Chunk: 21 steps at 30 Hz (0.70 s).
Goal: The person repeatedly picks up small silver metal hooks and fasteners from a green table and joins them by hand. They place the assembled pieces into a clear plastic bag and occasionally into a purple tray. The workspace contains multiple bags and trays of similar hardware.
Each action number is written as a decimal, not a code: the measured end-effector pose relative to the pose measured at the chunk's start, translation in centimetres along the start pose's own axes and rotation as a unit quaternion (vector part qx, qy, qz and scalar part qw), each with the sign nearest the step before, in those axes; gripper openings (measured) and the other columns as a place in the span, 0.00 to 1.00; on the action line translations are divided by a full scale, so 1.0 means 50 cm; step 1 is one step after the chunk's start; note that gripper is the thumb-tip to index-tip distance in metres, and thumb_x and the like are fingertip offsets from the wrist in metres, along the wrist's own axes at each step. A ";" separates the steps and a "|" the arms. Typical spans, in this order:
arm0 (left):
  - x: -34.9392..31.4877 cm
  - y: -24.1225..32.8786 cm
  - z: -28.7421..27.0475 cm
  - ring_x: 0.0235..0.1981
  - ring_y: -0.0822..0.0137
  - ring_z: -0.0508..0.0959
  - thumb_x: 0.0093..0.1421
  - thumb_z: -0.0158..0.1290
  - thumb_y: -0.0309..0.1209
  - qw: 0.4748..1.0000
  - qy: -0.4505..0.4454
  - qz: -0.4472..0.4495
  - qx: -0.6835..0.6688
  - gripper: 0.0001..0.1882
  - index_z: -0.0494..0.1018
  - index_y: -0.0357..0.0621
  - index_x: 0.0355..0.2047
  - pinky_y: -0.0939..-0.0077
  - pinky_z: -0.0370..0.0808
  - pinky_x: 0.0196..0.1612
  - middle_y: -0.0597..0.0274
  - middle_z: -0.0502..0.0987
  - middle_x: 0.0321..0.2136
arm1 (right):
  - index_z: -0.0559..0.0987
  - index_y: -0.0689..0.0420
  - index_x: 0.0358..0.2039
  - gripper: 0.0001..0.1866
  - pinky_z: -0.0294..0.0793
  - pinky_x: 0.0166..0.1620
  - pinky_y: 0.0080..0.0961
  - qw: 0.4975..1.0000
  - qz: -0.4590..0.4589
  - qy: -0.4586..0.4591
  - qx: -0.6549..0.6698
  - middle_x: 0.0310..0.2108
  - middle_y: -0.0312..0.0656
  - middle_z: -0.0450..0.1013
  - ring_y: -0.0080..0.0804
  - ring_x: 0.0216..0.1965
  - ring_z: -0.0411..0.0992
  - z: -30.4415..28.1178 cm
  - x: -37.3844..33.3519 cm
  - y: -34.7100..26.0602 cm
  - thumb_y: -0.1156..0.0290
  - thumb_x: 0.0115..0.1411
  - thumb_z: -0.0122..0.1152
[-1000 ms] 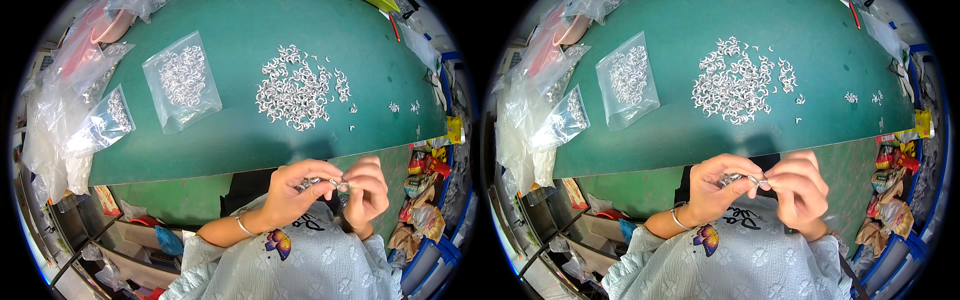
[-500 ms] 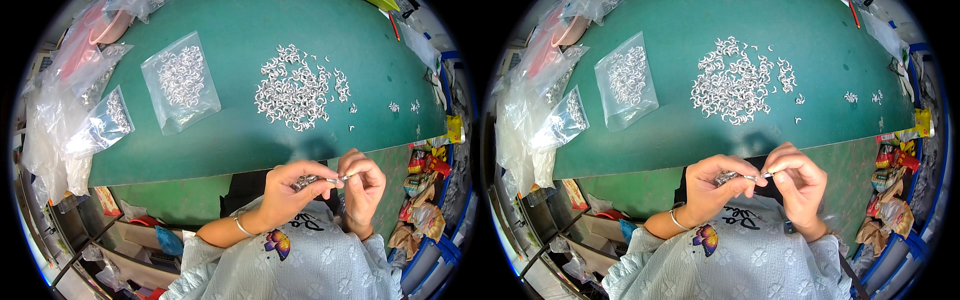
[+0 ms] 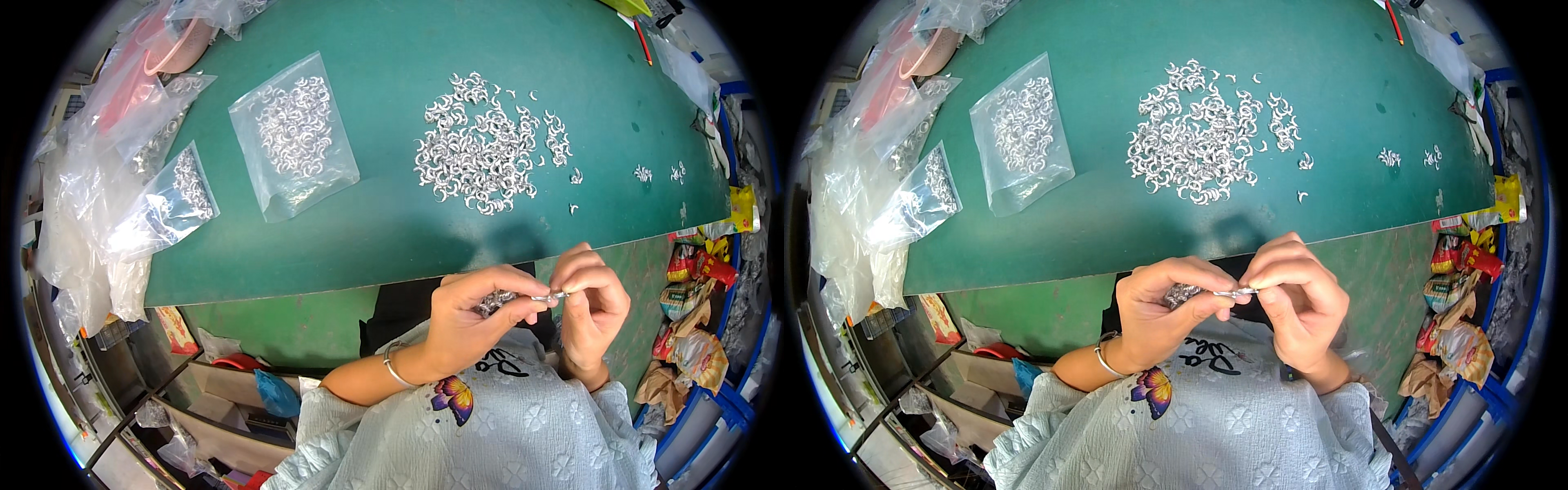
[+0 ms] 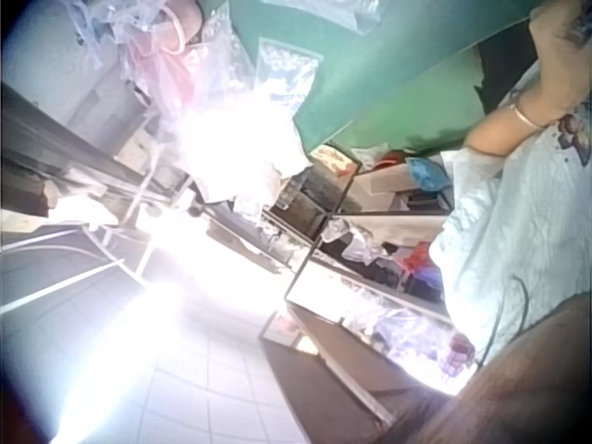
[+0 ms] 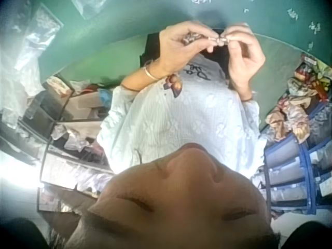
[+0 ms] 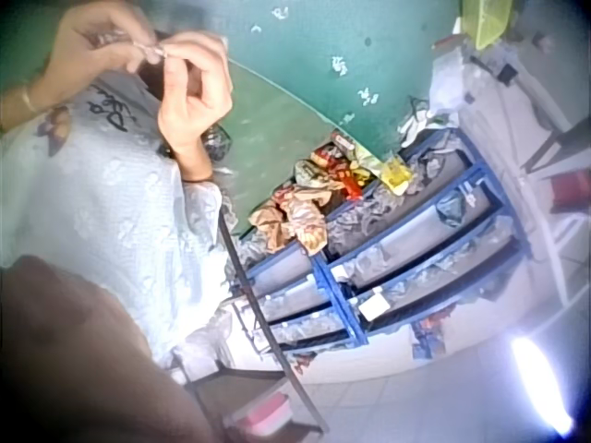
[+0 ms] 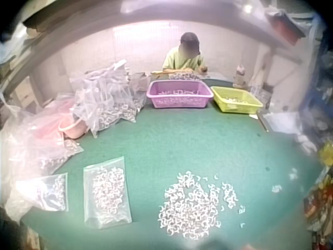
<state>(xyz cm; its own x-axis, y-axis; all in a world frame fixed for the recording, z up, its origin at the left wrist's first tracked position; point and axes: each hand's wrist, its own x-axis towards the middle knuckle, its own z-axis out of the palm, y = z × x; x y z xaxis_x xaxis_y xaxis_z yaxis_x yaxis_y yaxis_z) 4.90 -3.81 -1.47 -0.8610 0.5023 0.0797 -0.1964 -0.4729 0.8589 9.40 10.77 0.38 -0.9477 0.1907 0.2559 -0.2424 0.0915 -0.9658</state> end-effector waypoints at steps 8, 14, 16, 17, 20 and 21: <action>-0.001 0.001 0.000 0.23 0.73 0.75 0.52 0.54 0.19 0.994 0.035 -0.100 -0.036 0.05 0.71 0.32 0.31 0.84 0.72 0.26 0.51 0.77 0.26 | 0.71 0.64 0.31 0.07 0.64 0.37 0.22 0.980 0.124 0.002 0.157 0.30 0.42 0.68 0.26 0.33 0.65 0.005 -0.005 0.004 0.73 0.58 0.53; 0.002 -0.015 -0.013 0.22 0.74 0.72 0.55 0.52 0.24 0.982 0.015 -0.153 -0.113 0.08 0.69 0.35 0.35 0.84 0.69 0.25 0.53 0.76 0.28 | 0.71 0.64 0.31 0.05 0.64 0.39 0.22 0.959 0.174 0.021 0.223 0.30 0.42 0.69 0.26 0.32 0.65 0.010 -0.004 0.009 0.74 0.57 0.52; 0.005 -0.019 -0.013 0.24 0.75 0.71 0.57 0.50 0.27 0.971 0.019 -0.166 -0.173 0.09 0.68 0.36 0.37 0.82 0.69 0.26 0.55 0.74 0.29 | 0.72 0.64 0.30 0.04 0.64 0.38 0.23 0.969 0.162 0.053 0.177 0.30 0.42 0.69 0.27 0.32 0.66 0.013 -0.008 0.014 0.77 0.55 0.54; 0.007 -0.019 -0.011 0.26 0.75 0.71 0.58 0.49 0.28 0.964 0.028 -0.173 -0.200 0.09 0.68 0.36 0.38 0.82 0.68 0.27 0.56 0.73 0.30 | 0.73 0.63 0.29 0.03 0.65 0.38 0.23 0.989 0.111 0.041 0.085 0.29 0.42 0.69 0.28 0.32 0.66 0.013 -0.006 0.021 0.78 0.53 0.55; 0.010 -0.023 -0.018 0.29 0.74 0.70 0.60 0.45 0.31 0.935 0.055 -0.215 -0.278 0.10 0.68 0.37 0.38 0.81 0.68 0.30 0.58 0.72 0.31 | 0.75 0.63 0.26 0.06 0.65 0.35 0.25 0.986 -0.016 0.008 -0.164 0.28 0.42 0.70 0.32 0.31 0.66 0.018 0.011 0.030 0.84 0.45 0.60; 0.009 -0.027 -0.021 0.30 0.74 0.70 0.61 0.44 0.31 0.922 0.066 -0.231 -0.302 0.10 0.68 0.37 0.38 0.81 0.68 0.31 0.59 0.72 0.31 | 0.76 0.63 0.26 0.06 0.65 0.35 0.25 0.974 -0.044 -0.028 -0.222 0.29 0.42 0.71 0.33 0.31 0.66 0.018 0.018 0.028 0.83 0.44 0.60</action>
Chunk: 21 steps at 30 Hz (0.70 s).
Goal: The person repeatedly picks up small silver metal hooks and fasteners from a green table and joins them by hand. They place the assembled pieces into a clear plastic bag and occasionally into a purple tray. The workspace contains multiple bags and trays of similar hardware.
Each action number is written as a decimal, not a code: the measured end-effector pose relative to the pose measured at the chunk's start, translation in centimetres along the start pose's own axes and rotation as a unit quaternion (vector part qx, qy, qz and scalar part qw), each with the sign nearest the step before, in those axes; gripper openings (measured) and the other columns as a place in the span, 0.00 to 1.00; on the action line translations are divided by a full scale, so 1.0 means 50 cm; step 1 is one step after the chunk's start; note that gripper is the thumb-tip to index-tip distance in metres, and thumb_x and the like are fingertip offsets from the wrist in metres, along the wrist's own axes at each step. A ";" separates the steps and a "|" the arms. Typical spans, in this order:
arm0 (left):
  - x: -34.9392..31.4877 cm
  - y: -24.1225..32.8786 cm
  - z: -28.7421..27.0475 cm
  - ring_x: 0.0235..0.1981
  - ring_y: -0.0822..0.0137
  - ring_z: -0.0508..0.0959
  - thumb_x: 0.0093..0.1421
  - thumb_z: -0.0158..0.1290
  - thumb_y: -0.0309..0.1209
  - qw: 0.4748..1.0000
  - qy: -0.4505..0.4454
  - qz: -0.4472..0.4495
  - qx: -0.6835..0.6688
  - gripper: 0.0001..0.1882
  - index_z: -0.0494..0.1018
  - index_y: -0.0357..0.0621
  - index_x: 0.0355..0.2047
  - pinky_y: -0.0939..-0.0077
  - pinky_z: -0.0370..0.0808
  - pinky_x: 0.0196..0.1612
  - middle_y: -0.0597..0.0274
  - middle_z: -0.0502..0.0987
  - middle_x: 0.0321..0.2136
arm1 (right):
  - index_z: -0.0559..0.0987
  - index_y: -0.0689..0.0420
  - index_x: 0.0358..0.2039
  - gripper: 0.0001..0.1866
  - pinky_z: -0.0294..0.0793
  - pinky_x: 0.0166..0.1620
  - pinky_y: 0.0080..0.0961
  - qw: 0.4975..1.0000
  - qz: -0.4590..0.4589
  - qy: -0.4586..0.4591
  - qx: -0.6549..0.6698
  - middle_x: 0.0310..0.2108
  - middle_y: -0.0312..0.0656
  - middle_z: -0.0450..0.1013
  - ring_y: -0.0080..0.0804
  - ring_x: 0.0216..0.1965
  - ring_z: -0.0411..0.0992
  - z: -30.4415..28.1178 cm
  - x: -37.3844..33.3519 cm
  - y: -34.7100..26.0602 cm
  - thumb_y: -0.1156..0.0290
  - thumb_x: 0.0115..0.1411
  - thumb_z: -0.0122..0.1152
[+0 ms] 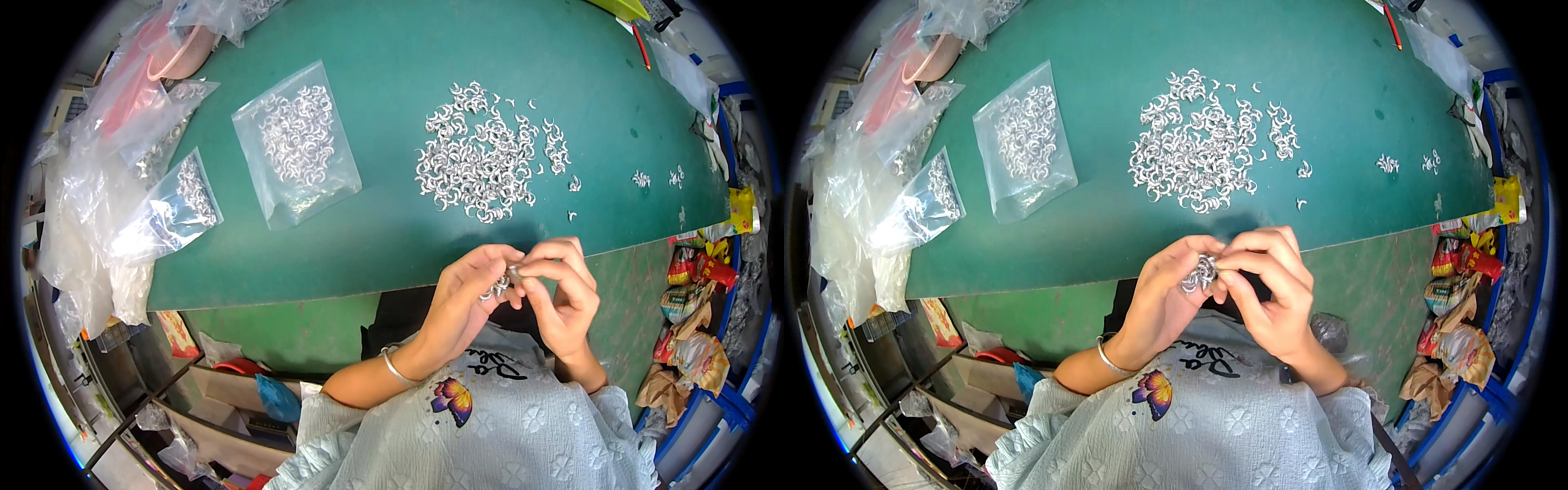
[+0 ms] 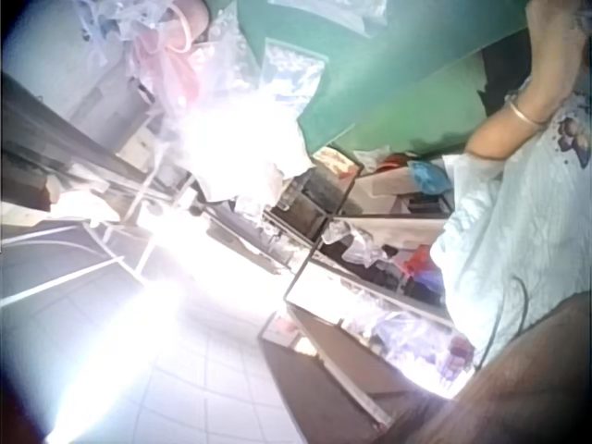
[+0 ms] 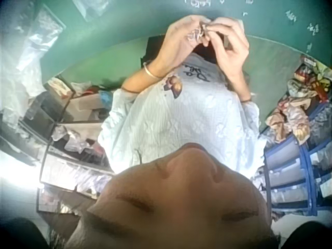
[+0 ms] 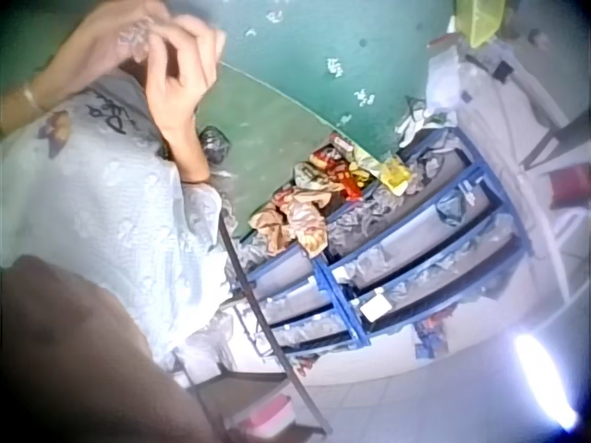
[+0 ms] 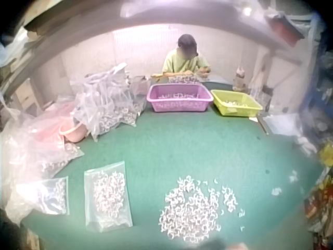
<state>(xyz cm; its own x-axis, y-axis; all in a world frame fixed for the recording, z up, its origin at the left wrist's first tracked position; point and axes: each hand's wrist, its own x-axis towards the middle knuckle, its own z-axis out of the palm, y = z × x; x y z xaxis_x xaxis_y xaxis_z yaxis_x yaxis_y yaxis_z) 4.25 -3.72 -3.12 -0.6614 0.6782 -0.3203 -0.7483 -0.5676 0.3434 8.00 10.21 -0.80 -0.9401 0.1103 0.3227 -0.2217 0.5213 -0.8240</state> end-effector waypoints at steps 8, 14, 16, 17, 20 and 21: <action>0.004 -0.006 -0.034 0.25 0.76 0.65 0.61 0.43 0.28 0.999 0.029 -0.020 -0.008 0.10 0.69 0.36 0.40 0.83 0.63 0.27 0.64 0.69 0.25 | 0.75 0.62 0.35 0.15 0.65 0.41 0.29 0.987 0.048 0.043 -0.150 0.35 0.44 0.72 0.39 0.37 0.67 0.013 0.056 0.070 0.78 0.44 0.63; 0.005 -0.010 -0.019 0.24 0.76 0.64 0.58 0.42 0.22 0.996 0.080 -0.005 0.024 0.10 0.71 0.35 0.37 0.85 0.62 0.26 0.63 0.68 0.24 | 0.75 0.58 0.31 0.11 0.60 0.39 0.28 0.958 -0.044 0.032 -0.280 0.31 0.38 0.70 0.35 0.34 0.66 0.039 0.074 0.111 0.77 0.44 0.63; 0.004 -0.014 -0.030 0.24 0.76 0.64 0.57 0.42 0.21 0.997 0.074 0.000 0.014 0.10 0.71 0.35 0.37 0.84 0.62 0.25 0.63 0.68 0.24 | 0.75 0.57 0.28 0.08 0.60 0.39 0.29 0.959 -0.052 0.041 -0.274 0.28 0.37 0.71 0.35 0.33 0.66 0.034 0.071 0.115 0.78 0.44 0.62; 0.004 -0.015 -0.034 0.24 0.76 0.64 0.57 0.42 0.21 0.997 0.073 -0.001 0.013 0.10 0.71 0.35 0.37 0.84 0.61 0.25 0.63 0.68 0.24 | 0.75 0.57 0.27 0.07 0.60 0.39 0.29 0.963 -0.044 0.045 -0.264 0.28 0.36 0.71 0.35 0.32 0.66 0.030 0.070 0.115 0.78 0.45 0.62; 0.006 -0.015 -0.035 0.23 0.76 0.63 0.58 0.42 0.22 0.997 0.072 -0.002 0.006 0.10 0.71 0.35 0.37 0.85 0.60 0.24 0.63 0.68 0.24 | 0.75 0.57 0.28 0.08 0.59 0.40 0.29 0.968 -0.043 0.050 -0.242 0.30 0.36 0.71 0.35 0.33 0.66 0.025 0.069 0.112 0.79 0.45 0.61; 0.007 -0.015 -0.030 0.23 0.76 0.63 0.58 0.42 0.22 0.997 0.074 -0.003 0.003 0.09 0.70 0.35 0.37 0.85 0.59 0.24 0.63 0.67 0.24 | 0.75 0.57 0.28 0.08 0.59 0.40 0.29 0.968 -0.048 0.045 -0.241 0.31 0.36 0.71 0.35 0.34 0.66 0.030 0.075 0.101 0.79 0.45 0.61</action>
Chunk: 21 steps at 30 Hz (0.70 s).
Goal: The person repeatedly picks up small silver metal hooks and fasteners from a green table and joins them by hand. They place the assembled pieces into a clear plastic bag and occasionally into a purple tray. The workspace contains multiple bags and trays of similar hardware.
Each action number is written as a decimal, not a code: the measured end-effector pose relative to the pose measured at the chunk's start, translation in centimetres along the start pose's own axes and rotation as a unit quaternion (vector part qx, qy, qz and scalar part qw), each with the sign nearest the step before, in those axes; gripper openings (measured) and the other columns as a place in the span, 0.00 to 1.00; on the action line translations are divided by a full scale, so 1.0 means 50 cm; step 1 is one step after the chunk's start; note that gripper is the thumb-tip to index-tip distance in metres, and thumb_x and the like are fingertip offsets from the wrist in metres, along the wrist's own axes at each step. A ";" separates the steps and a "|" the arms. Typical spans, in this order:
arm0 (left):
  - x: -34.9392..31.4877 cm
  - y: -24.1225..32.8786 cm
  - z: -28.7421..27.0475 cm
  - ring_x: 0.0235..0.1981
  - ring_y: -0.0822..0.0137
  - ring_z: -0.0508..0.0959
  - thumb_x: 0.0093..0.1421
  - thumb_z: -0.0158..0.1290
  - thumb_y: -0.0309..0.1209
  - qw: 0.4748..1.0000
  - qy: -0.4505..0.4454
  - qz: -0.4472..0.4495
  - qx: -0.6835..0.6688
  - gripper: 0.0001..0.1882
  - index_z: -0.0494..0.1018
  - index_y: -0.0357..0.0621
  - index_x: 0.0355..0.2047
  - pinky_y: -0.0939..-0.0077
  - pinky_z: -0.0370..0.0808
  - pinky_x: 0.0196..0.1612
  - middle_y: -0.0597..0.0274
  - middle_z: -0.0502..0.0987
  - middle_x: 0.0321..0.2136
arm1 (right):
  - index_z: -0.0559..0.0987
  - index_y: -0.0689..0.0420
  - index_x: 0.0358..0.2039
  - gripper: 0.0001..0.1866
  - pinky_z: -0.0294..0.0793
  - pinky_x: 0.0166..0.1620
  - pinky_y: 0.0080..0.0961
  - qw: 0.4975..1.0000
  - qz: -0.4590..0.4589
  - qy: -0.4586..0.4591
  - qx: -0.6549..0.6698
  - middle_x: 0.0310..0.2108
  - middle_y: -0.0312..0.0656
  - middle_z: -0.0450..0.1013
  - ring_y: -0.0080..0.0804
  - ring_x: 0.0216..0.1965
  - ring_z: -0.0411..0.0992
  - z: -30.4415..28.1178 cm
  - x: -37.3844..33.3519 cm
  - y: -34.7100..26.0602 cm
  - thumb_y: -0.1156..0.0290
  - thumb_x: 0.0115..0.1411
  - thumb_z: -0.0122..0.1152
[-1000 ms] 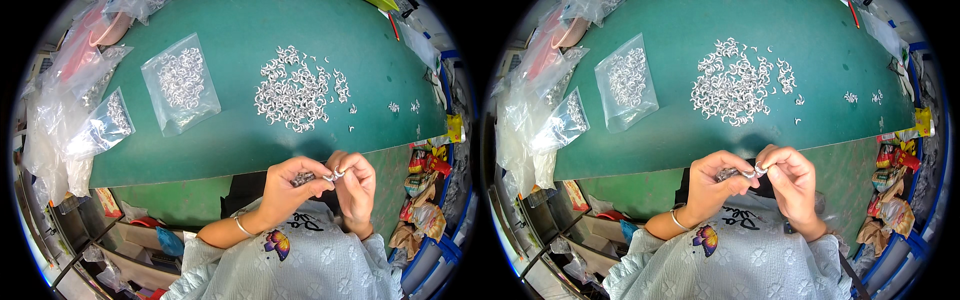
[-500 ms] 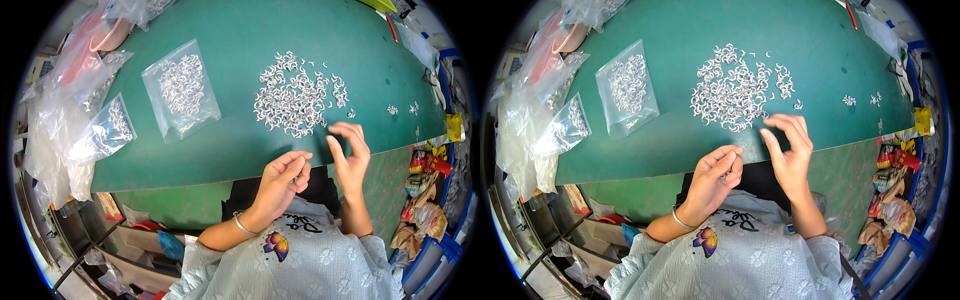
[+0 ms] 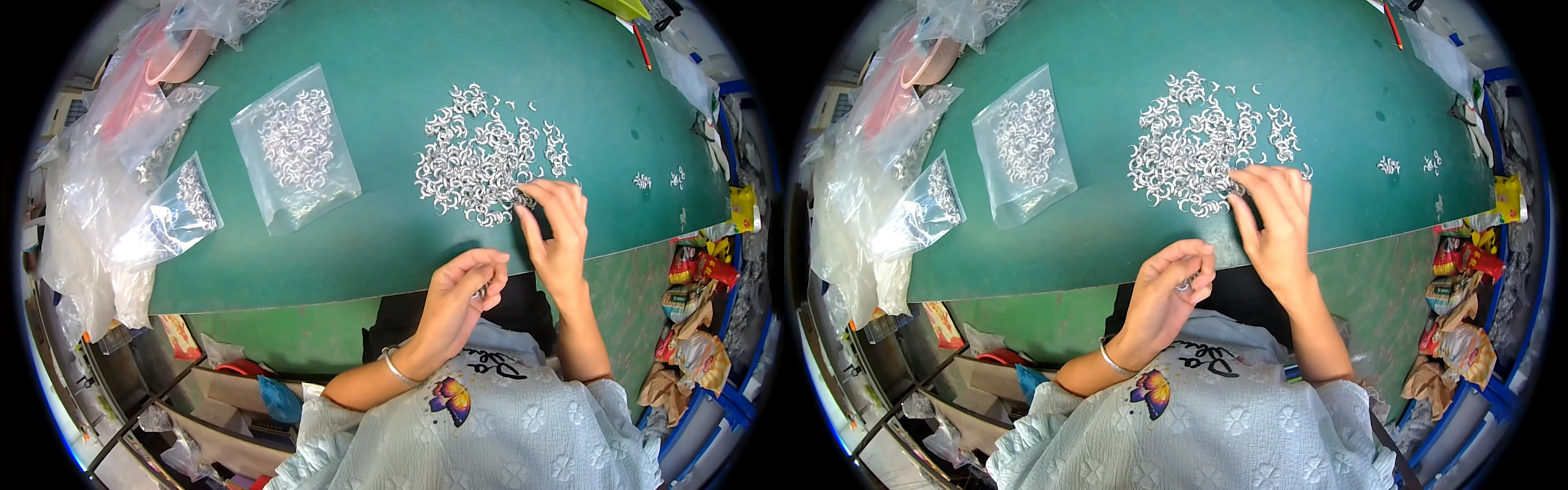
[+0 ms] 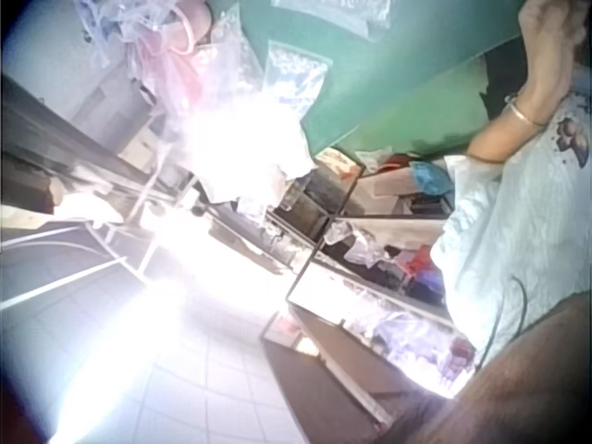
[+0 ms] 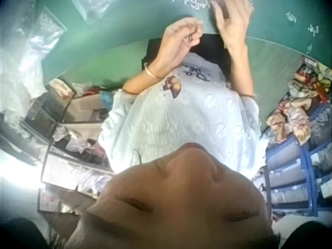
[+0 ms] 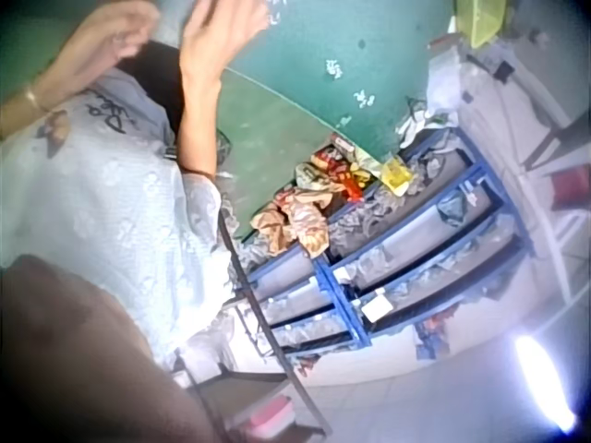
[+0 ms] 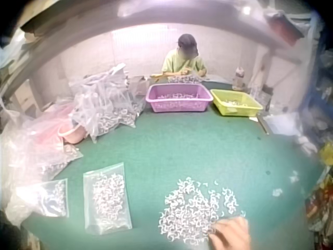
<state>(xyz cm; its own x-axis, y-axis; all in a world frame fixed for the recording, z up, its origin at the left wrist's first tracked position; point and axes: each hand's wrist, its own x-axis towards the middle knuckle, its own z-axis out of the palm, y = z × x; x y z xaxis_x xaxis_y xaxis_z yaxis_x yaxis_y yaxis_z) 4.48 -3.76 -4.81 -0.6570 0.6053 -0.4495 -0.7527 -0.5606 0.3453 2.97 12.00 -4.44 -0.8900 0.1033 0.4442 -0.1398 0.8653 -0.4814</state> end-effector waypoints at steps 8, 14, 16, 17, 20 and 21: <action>-0.002 0.001 -0.001 0.21 0.77 0.61 0.60 0.41 0.24 1.000 -0.006 0.004 0.005 0.09 0.69 0.36 0.37 0.86 0.58 0.22 0.63 0.67 0.23 | 0.76 0.57 0.29 0.08 0.59 0.40 0.28 0.999 -0.028 0.013 -0.030 0.29 0.37 0.70 0.33 0.32 0.66 0.012 -0.001 0.027 0.79 0.45 0.61; 0.000 -0.005 0.000 0.21 0.77 0.62 0.60 0.41 0.24 1.000 -0.006 -0.005 -0.004 0.08 0.69 0.36 0.37 0.86 0.58 0.22 0.63 0.67 0.23 | 0.76 0.60 0.28 0.06 0.64 0.40 0.26 0.985 0.112 0.044 0.125 0.28 0.39 0.73 0.34 0.34 0.69 -0.008 -0.016 0.041 0.82 0.46 0.59; 0.001 -0.003 0.005 0.22 0.77 0.62 0.60 0.41 0.24 1.000 -0.004 -0.007 -0.003 0.08 0.69 0.37 0.37 0.85 0.58 0.22 0.63 0.67 0.23 | 0.76 0.61 0.28 0.07 0.65 0.41 0.26 0.993 0.077 0.055 0.076 0.29 0.39 0.73 0.34 0.35 0.69 -0.007 -0.010 0.041 0.83 0.46 0.59; 0.001 -0.003 0.005 0.22 0.77 0.62 0.60 0.41 0.24 1.000 -0.004 -0.005 -0.001 0.08 0.69 0.37 0.37 0.85 0.58 0.23 0.63 0.67 0.23 | 0.76 0.61 0.28 0.07 0.65 0.41 0.26 0.993 0.071 0.055 0.070 0.28 0.40 0.73 0.34 0.35 0.69 -0.014 -0.009 0.038 0.83 0.46 0.58; 0.000 -0.005 0.000 0.22 0.77 0.62 0.60 0.41 0.24 1.000 0.001 0.001 0.000 0.08 0.69 0.36 0.37 0.85 0.58 0.23 0.63 0.67 0.23 | 0.75 0.62 0.28 0.06 0.66 0.41 0.25 0.992 0.068 0.046 0.091 0.29 0.40 0.73 0.32 0.34 0.69 -0.027 -0.009 0.035 0.83 0.47 0.58; 0.000 -0.005 0.000 0.22 0.77 0.62 0.60 0.42 0.24 1.000 0.002 0.003 0.000 0.08 0.69 0.36 0.37 0.85 0.58 0.23 0.63 0.67 0.23 | 0.75 0.62 0.28 0.06 0.66 0.40 0.24 0.985 0.101 0.033 0.139 0.29 0.40 0.73 0.31 0.34 0.69 -0.030 -0.010 0.032 0.84 0.47 0.58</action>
<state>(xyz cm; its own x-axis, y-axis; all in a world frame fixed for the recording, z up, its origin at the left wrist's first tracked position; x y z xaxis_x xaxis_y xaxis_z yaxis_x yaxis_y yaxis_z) 4.66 -3.62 -4.92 -0.6609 0.6003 -0.4503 -0.7491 -0.5636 0.3481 3.84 14.07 -4.33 -0.8831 0.2987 0.3617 -0.0841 0.6578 -0.7485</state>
